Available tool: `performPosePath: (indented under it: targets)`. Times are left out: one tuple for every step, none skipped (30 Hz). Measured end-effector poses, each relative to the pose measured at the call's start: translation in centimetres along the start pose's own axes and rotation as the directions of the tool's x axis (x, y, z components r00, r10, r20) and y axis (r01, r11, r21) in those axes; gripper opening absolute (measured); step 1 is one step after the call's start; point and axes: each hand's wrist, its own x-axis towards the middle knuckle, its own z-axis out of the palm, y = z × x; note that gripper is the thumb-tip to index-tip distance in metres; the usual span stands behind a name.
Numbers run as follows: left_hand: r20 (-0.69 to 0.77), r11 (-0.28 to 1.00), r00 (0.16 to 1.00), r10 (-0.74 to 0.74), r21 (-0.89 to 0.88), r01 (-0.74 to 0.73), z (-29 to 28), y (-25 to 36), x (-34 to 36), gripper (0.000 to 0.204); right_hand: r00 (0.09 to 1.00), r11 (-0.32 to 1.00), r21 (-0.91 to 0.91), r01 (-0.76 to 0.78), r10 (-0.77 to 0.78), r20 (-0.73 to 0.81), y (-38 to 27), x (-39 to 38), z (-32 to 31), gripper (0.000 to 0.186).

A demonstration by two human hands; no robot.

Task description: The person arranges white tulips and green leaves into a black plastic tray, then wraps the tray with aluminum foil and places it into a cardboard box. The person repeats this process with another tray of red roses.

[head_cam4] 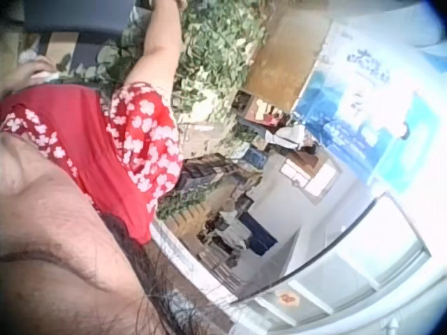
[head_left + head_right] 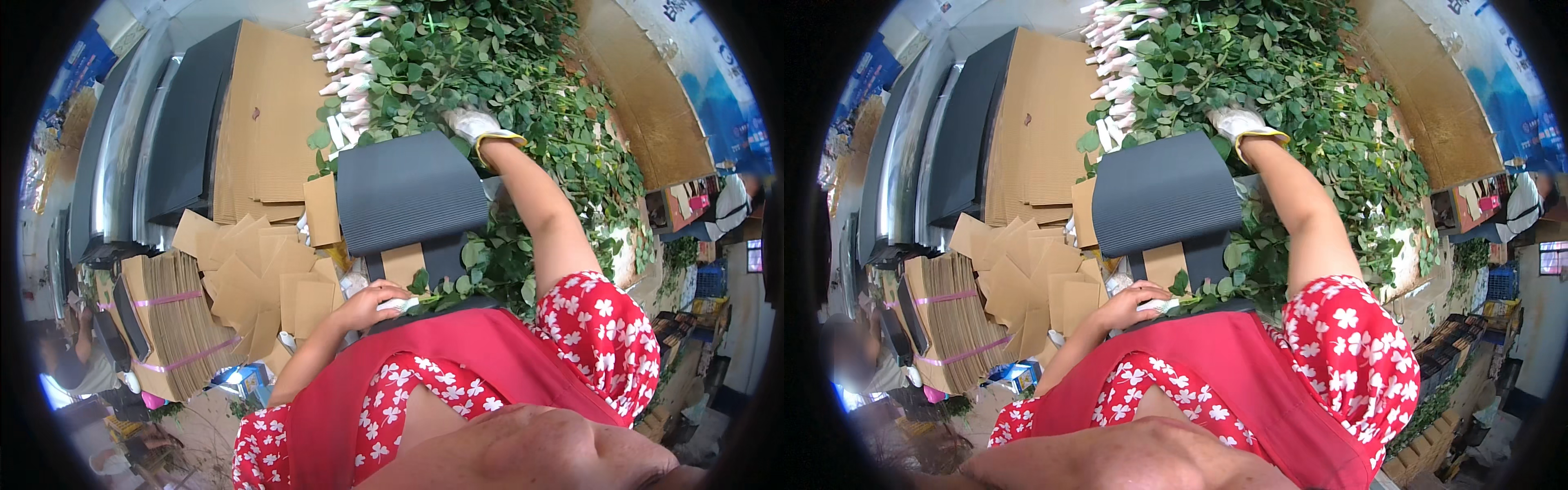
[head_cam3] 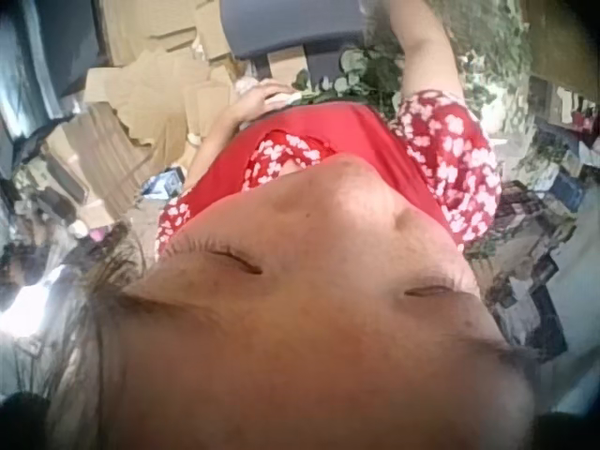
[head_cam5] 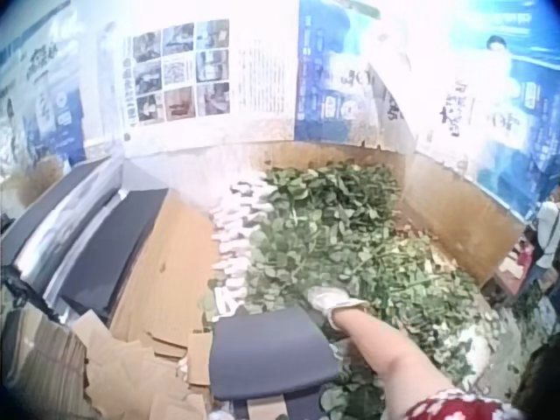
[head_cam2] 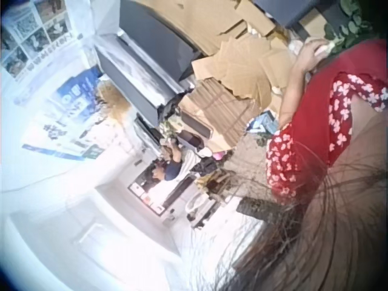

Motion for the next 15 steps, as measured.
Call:
performPosePath:
  targets:
    - [-0.041,0.998,0.998,0.055,0.012,-0.055,0.3,0.0,-0.3,0.043,0.994,0.997,-0.072,0.036,-0.028,0.108,-0.1,1.3,0.1,0.035]
    - [-0.066,0.999,0.997,0.033,-0.001,-0.033,0.4,0.1,-0.6,0.043,0.976,0.987,-0.139,0.075,-0.044,0.215,0.2,2.4,0.3,0.034]
    - [-0.084,1.0,0.996,0.018,-0.019,-0.02,0.5,0.4,-0.8,0.042,0.973,0.939,-0.258,0.226,-0.203,0.113,2.2,1.9,0.6,0.029]
    - [-0.104,0.999,0.995,0.011,-0.044,-0.016,0.8,0.4,-0.7,0.042,0.963,0.916,-0.313,0.25,-0.201,0.179,4.3,0.6,-1.1,0.026]
    - [-0.129,0.999,0.991,0.021,-0.046,-0.028,0.9,0.3,-0.5,0.042,0.987,0.967,-0.221,0.125,-0.097,0.13,9.0,-0.1,-1.6,0.022]
    - [-0.151,0.999,0.988,0.045,-0.008,-0.047,1.4,-0.4,-0.9,0.042,0.991,0.952,-0.3,0.061,-0.022,0.13,10.8,-2.2,-5.0,0.027]
    - [-0.155,0.996,0.985,0.082,0.038,-0.077,1.6,-1.1,-0.9,0.043,0.999,0.957,-0.288,-0.032,0.043,0.033,14.9,-4.4,-7.1,0.021]
    - [-0.152,0.99,0.981,0.122,0.087,-0.11,1.7,-1.5,-0.7,0.043,0.992,0.917,-0.379,-0.124,0.118,-0.04,19.0,-6.9,-9.0,0.022]
    - [-0.196,0.994,0.975,0.104,0.063,-0.093,1.6,-0.9,-0.5,0.044,0.953,0.921,-0.256,-0.295,0.262,-0.155,19.0,-10.4,-12.2,0.022]
    - [-0.23,1.0,0.973,-0.003,-0.027,-0.004,1.4,0.0,-0.5,0.042,0.905,0.971,-0.192,-0.144,0.05,-0.423,18.7,-14.2,-13.9,0.022]
    - [-0.24,0.999,0.97,-0.025,-0.051,0.013,1.5,0.1,-0.5,0.04,0.876,0.98,-0.118,-0.159,0.085,-0.474,16.2,-17.3,-15.9,0.023]
    - [-0.248,0.997,0.967,-0.05,-0.069,0.034,1.6,0.1,-0.7,0.038,0.844,0.984,-0.036,-0.172,0.128,-0.521,14.0,-20.1,-16.7,0.024]
    - [-0.231,0.999,0.973,0.013,0.033,-0.006,1.9,-0.9,-1.0,0.036,0.862,0.976,0.214,-0.051,0.151,-0.484,13.4,-22.3,-15.9,0.022]
    - [-0.231,0.998,0.973,0.014,0.058,0.0,2.4,-1.4,-1.3,0.035,0.896,0.888,0.45,0.099,0.117,-0.428,12.2,-23.5,-14.0,0.021]
    - [-0.244,0.998,0.969,0.027,0.066,-0.011,2.5,-1.8,-1.5,0.036,0.924,0.734,0.653,0.189,0.091,-0.37,10.7,-25.4,-12.7,0.021]
